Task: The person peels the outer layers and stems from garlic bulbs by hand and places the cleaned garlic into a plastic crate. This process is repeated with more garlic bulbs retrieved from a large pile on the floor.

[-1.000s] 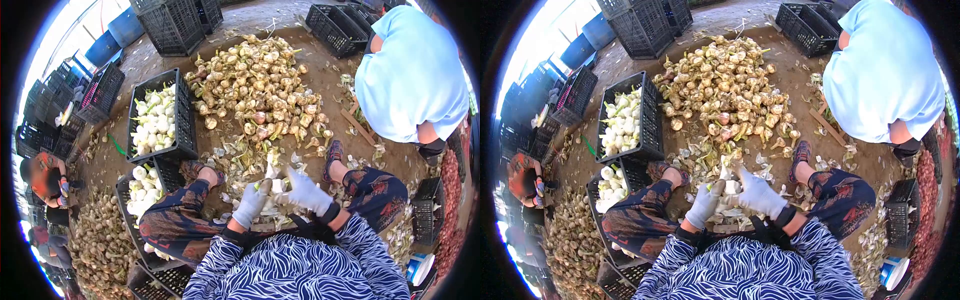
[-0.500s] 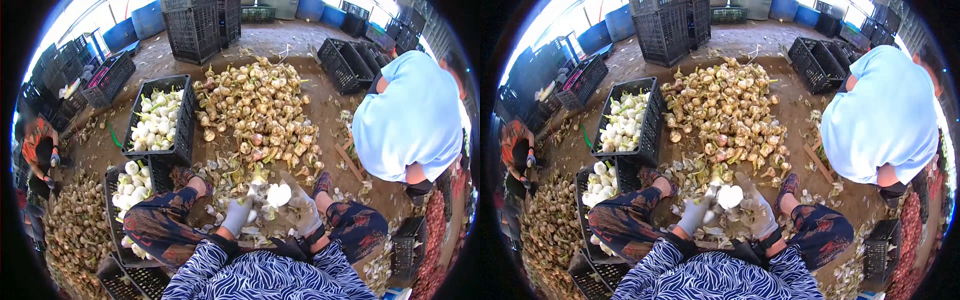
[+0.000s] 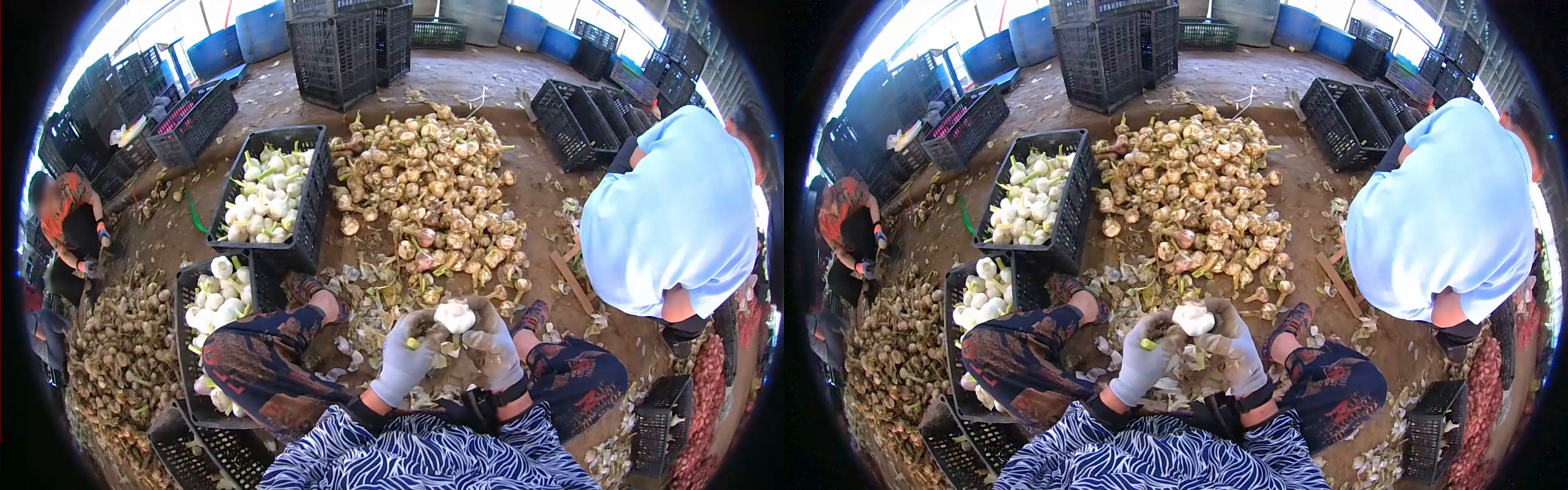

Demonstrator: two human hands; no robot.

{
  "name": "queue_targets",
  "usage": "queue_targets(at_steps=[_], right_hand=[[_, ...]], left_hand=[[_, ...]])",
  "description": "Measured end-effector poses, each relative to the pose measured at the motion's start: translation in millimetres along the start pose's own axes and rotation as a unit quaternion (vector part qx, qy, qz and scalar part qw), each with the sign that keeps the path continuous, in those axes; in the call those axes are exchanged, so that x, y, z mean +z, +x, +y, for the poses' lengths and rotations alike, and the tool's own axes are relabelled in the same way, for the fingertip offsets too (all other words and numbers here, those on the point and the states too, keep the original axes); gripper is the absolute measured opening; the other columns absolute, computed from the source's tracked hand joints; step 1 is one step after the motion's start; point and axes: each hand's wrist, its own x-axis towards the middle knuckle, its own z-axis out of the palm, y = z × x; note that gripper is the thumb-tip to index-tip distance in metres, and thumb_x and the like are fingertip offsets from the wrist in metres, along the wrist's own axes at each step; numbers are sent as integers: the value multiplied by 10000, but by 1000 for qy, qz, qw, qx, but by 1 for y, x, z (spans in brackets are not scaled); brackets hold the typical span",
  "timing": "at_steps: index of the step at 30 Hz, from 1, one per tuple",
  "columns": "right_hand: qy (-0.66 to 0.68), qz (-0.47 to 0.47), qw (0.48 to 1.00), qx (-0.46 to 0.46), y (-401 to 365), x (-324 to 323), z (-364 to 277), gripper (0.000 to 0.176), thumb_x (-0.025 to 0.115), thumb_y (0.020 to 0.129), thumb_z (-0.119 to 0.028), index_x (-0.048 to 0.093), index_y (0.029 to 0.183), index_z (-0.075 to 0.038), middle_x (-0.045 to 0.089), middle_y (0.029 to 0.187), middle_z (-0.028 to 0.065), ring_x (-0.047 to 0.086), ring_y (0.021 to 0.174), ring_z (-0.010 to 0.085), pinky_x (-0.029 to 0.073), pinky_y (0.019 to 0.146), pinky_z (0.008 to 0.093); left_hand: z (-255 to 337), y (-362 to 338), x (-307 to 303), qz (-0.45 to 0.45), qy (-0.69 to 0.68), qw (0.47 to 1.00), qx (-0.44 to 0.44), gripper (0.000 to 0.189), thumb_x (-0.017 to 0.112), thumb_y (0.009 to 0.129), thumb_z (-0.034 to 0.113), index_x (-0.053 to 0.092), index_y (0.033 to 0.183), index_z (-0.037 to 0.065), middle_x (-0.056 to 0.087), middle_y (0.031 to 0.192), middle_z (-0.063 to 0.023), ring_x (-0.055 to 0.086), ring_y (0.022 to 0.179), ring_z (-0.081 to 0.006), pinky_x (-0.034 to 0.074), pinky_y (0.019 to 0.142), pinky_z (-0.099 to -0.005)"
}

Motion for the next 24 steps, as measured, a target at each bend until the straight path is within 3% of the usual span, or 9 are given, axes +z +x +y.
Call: queue_targets(at_steps=[1,2,4,11,15,17,19,22,24], right_hand=[[0,0,1000,1,1,-2,6,511,715,719,12,521,1190,-32,559,1273,126,566,1146,226,468,976,345],[-33,6,999,-42,2,-3,11,507,722,711,25,524,1174,-35,555,1279,128,563,1150,225,460,984,344],[-66,12,994,-85,-2,-4,14,503,728,703,39,527,1158,-38,550,1284,130,559,1154,224,452,992,343],[-149,-8,987,-59,-11,-4,12,411,721,730,71,576,1102,-28,567,1264,112,591,1072,165,475,913,284],[-377,2,920,-110,-10,17,-6,291,742,743,7,656,1016,-45,610,1203,72,600,1070,181,473,897,294],[-565,-48,798,-204,-8,21,-13,286,756,733,-29,669,1002,-69,627,1141,82,619,1018,236,479,869,319],[-520,-44,828,-205,-7,24,-8,238,758,723,-56,684,948,-77,640,1067,88,622,950,286,492,819,352],[-631,-91,730,-246,-10,32,-5,148,740,699,-36,678,834,-42,650,962,82,634,881,287,513,751,365],[-598,-69,768,-218,-10,34,0,126,736,709,-26,669,816,-32,654,924,80,639,862,272,513,740,355]], left_hand=[[-4,-1,2,17,-129,990,-63,423,659,887,114,531,1271,-9,633,1094,-35,599,967,-105,497,851,-259],[-8,-1,1,17,-128,989,-65,423,659,887,114,531,1271,-9,633,1094,-35,599,967,-105,497,851,-259],[-14,0,-5,-99,-316,912,-244,526,646,925,189,444,1383,25,609,1171,-36,609,977,-121,499,865,-259],[-3,-6,-23,-209,-376,879,-206,650,653,922,274,346,1449,48,577,1229,-53,594,1036,-129,508,846,-252],[4,-5,-23,-135,-295,938,-123,657,643,864,81,344,1446,22,548,1246,-62,564,1049,-116,478,855,-239],[10,-9,-26,-129,-260,947,-138,682,611,819,4,342,1445,14,543,1244,-65,551,1063,-117,463,878,-241],[9,-11,-29,-154,-239,950,-131,693,622,805,3,346,1440,13,543,1238,-66,551,1060,-119,465,884,-248],[8,-11,-38,-185,-236,940,-164,645,658,828,46,385,1410,9,550,1213,-51,547,1054,-121,460,911,-271],[6,-12,-39,-184,-235,936,-184,582,668,810,41,442,1345,7,597,1118,-47,576,987,-117,485,859,-263]])
